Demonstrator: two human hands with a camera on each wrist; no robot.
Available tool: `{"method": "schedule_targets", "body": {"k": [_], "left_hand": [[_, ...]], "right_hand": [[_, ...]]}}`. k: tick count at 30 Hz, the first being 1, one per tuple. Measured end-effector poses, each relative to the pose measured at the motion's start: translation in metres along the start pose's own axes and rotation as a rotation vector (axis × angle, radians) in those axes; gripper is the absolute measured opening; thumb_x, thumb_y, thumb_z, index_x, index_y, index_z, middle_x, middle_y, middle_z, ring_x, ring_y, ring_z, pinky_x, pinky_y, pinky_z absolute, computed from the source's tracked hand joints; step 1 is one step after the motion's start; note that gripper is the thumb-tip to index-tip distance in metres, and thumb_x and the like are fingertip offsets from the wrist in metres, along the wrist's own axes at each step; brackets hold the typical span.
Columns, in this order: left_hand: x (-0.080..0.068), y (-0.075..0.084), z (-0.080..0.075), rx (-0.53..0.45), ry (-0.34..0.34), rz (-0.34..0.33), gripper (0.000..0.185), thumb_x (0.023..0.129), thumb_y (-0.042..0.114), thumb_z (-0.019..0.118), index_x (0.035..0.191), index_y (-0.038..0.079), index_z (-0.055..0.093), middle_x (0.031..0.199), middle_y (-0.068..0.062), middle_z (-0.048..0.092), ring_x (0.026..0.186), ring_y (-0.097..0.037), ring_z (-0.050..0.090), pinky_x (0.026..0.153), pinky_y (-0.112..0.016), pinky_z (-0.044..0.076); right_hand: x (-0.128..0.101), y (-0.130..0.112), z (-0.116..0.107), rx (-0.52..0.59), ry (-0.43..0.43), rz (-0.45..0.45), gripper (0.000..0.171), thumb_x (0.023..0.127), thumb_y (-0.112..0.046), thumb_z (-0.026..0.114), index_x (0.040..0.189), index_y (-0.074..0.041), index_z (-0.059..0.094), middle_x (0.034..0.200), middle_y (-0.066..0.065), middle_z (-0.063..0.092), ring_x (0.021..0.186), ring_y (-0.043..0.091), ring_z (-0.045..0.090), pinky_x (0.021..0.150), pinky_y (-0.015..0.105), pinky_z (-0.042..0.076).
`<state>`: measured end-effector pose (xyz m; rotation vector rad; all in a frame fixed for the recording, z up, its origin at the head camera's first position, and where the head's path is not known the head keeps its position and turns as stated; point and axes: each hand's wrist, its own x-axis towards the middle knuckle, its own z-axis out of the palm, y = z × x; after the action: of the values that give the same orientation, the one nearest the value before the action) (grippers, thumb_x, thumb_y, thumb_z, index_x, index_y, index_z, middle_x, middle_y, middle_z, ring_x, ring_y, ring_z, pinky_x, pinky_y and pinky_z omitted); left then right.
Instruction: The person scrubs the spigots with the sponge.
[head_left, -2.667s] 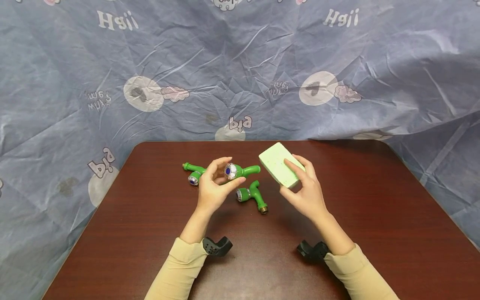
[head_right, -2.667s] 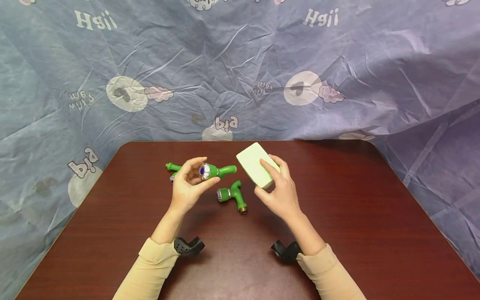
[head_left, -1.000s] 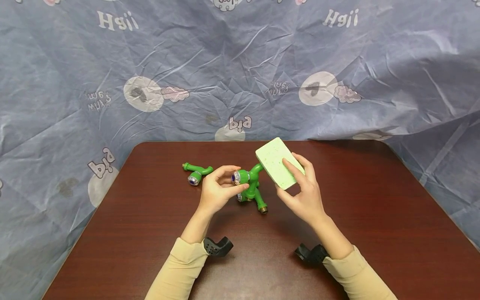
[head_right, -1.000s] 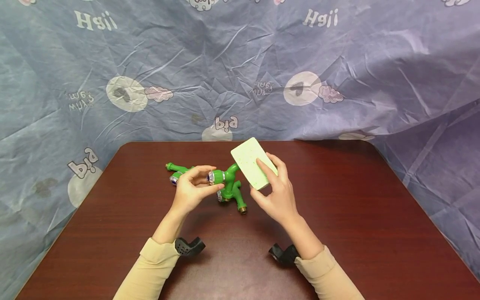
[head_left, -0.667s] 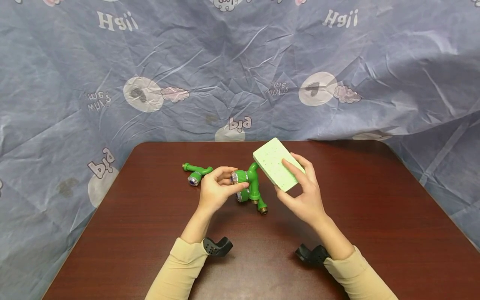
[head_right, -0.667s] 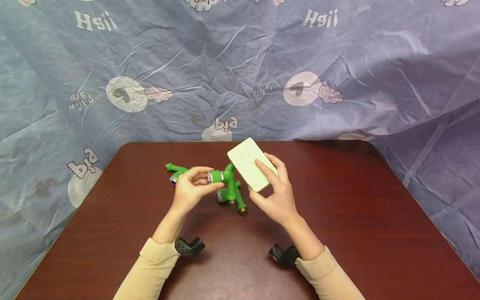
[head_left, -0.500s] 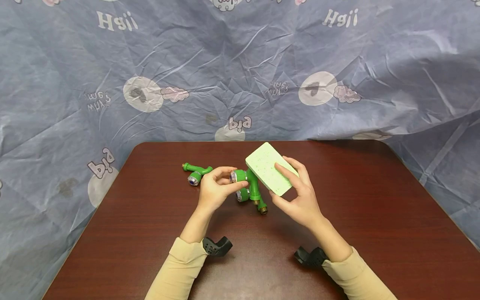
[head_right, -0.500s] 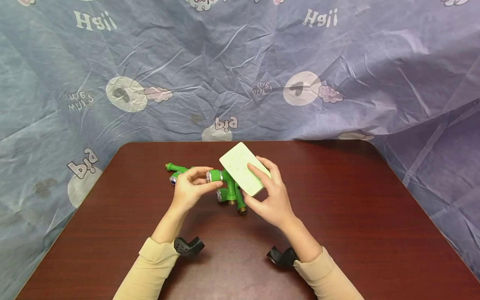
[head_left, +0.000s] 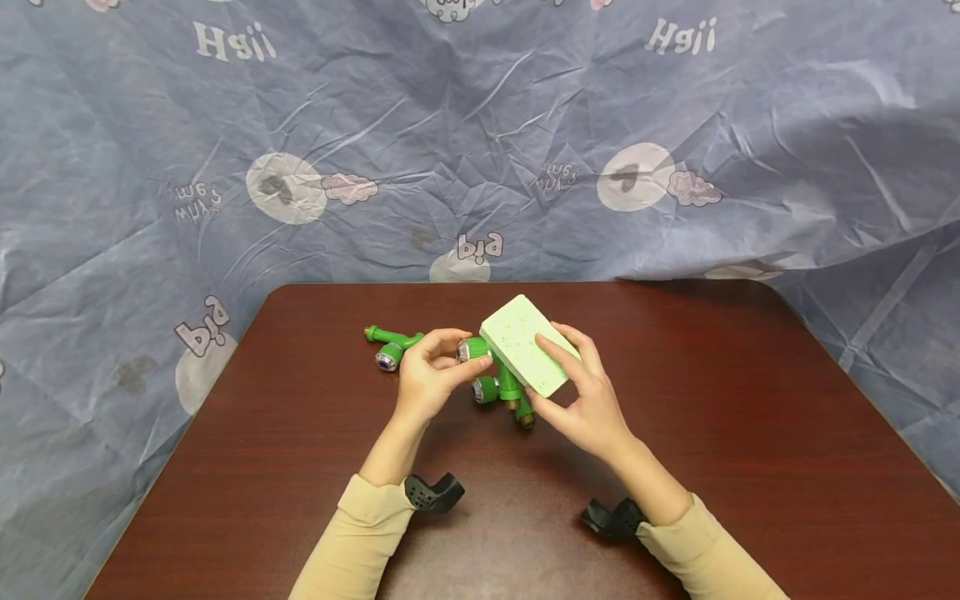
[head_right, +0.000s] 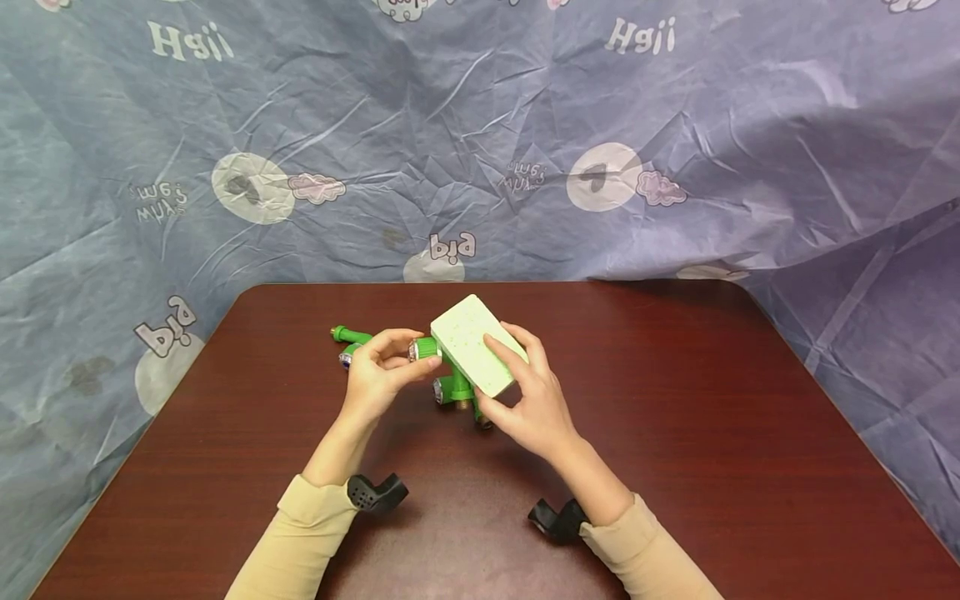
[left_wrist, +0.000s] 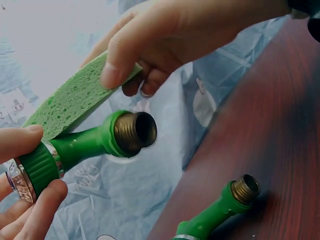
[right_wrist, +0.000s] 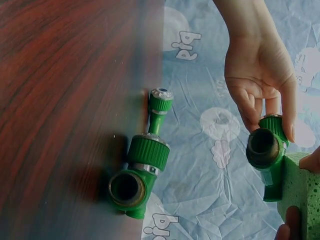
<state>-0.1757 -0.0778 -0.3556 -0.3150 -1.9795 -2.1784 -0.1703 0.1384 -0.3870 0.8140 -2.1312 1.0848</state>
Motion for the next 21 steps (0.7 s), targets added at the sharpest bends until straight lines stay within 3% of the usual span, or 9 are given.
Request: {"method": "schedule_targets", "body": {"k": [8,15,18,21], "left_hand": [[-0.001,0.001,0.002,0.044,0.017,-0.013,0.032,0.072,-0.002,0.078,0.100,-0.008,0.063,0.081,-0.010,0.066,0.061,-0.010,0.062,0.053,-0.019,0.047],[-0.001,0.001,0.002,0.048,0.038,-0.017,0.030,0.071,-0.001,0.079,0.096,-0.007,0.064,0.079,-0.008,0.068,0.067,-0.016,0.064,0.057,-0.019,0.050],[-0.001,0.002,0.001,0.059,0.048,-0.019,0.030,0.070,-0.001,0.080,0.095,-0.007,0.064,0.080,-0.009,0.068,0.067,-0.019,0.064,0.057,-0.020,0.050],[0.004,-0.010,-0.001,0.061,0.046,-0.032,0.033,0.069,0.002,0.082,0.096,-0.004,0.064,0.085,-0.011,0.069,0.068,-0.018,0.065,0.056,-0.021,0.051]], "right_hand": [[0.003,0.008,-0.009,-0.041,0.047,0.059,0.065,0.067,-0.003,0.076,0.129,-0.009,0.056,0.138,0.018,0.039,0.120,0.029,0.045,0.080,0.035,0.043],[0.006,0.008,-0.016,0.025,0.174,0.086,0.067,0.065,0.006,0.077,0.127,-0.003,0.056,0.139,0.020,0.038,0.124,0.032,0.039,0.082,0.023,0.039],[0.006,0.002,-0.017,0.075,0.137,0.084,0.066,0.066,0.004,0.076,0.128,-0.004,0.056,0.140,0.018,0.037,0.126,0.029,0.038,0.086,0.021,0.038],[0.006,-0.004,-0.015,0.102,0.077,0.070,0.065,0.067,0.002,0.075,0.129,-0.006,0.056,0.140,0.018,0.036,0.125,0.028,0.038,0.088,0.024,0.038]]}}
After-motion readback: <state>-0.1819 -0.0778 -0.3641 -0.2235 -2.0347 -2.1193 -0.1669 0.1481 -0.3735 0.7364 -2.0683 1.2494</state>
